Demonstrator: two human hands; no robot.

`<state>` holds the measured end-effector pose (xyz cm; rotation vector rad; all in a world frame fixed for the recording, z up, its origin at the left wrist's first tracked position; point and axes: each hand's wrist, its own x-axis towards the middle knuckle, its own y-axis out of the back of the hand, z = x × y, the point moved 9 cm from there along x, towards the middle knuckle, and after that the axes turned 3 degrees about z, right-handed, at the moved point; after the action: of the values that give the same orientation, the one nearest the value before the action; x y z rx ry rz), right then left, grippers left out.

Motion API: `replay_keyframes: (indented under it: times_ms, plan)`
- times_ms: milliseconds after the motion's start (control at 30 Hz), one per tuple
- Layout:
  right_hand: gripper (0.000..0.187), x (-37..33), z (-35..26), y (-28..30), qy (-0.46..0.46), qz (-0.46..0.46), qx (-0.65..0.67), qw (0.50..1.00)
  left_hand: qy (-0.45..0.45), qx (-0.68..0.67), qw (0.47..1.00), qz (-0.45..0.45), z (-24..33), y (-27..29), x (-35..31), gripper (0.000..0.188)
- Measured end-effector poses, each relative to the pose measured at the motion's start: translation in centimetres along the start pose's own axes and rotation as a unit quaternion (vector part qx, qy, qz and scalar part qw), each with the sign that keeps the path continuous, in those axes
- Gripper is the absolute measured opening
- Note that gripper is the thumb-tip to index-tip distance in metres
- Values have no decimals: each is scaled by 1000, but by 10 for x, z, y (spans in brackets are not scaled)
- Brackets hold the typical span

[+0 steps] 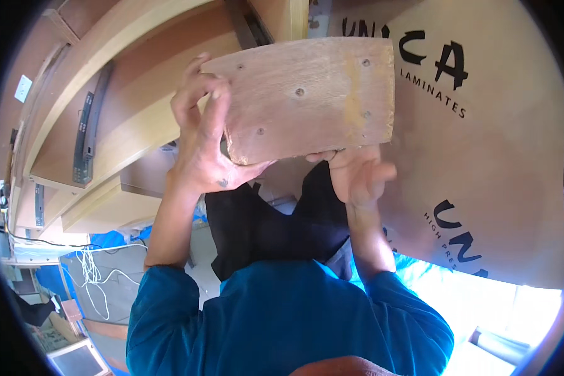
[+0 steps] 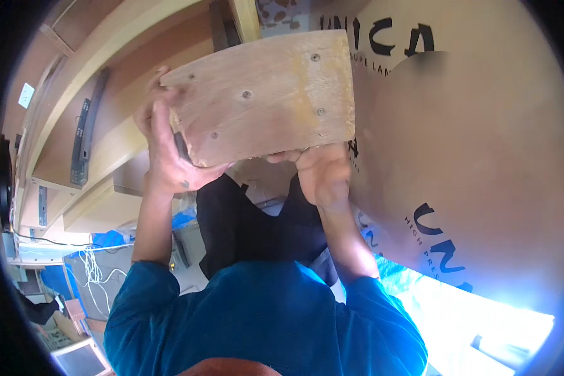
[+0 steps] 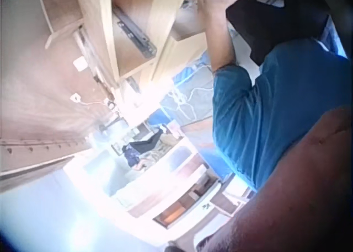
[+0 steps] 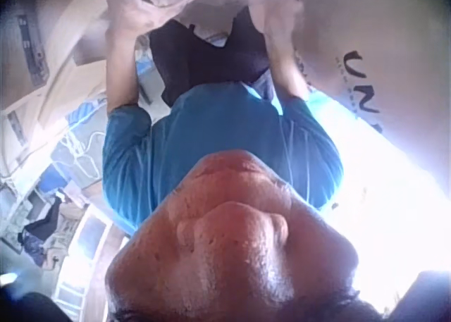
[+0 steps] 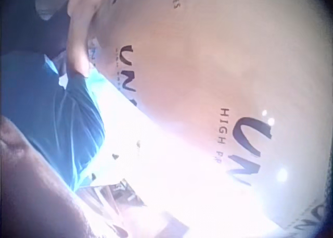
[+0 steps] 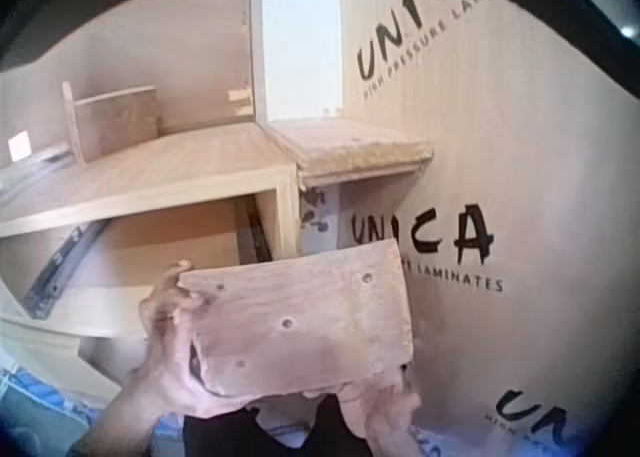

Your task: The person positions and aligns small wooden pieces inside a cabinet frame, holding them in place and fitting them into corners.

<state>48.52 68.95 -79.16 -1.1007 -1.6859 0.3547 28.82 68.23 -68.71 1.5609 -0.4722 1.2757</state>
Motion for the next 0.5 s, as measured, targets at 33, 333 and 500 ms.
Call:
replay_keyframes:
  times_ms: [33, 333, 500]
  plan:
    - [72, -2, 1, 2, -4, 11, 1, 1000, 3, -11, 1000, -8, -5, -7, -6, 139]
    - [55, -32, 1, 74, -14, 269, -79, 960, 239, -241, 939, 60, -61, -16, -47, 112]
    - [61, -44, -22, 102, -10, 279, -201, 939, 302, -236, 920, -77, -55, -37, -64, 76]
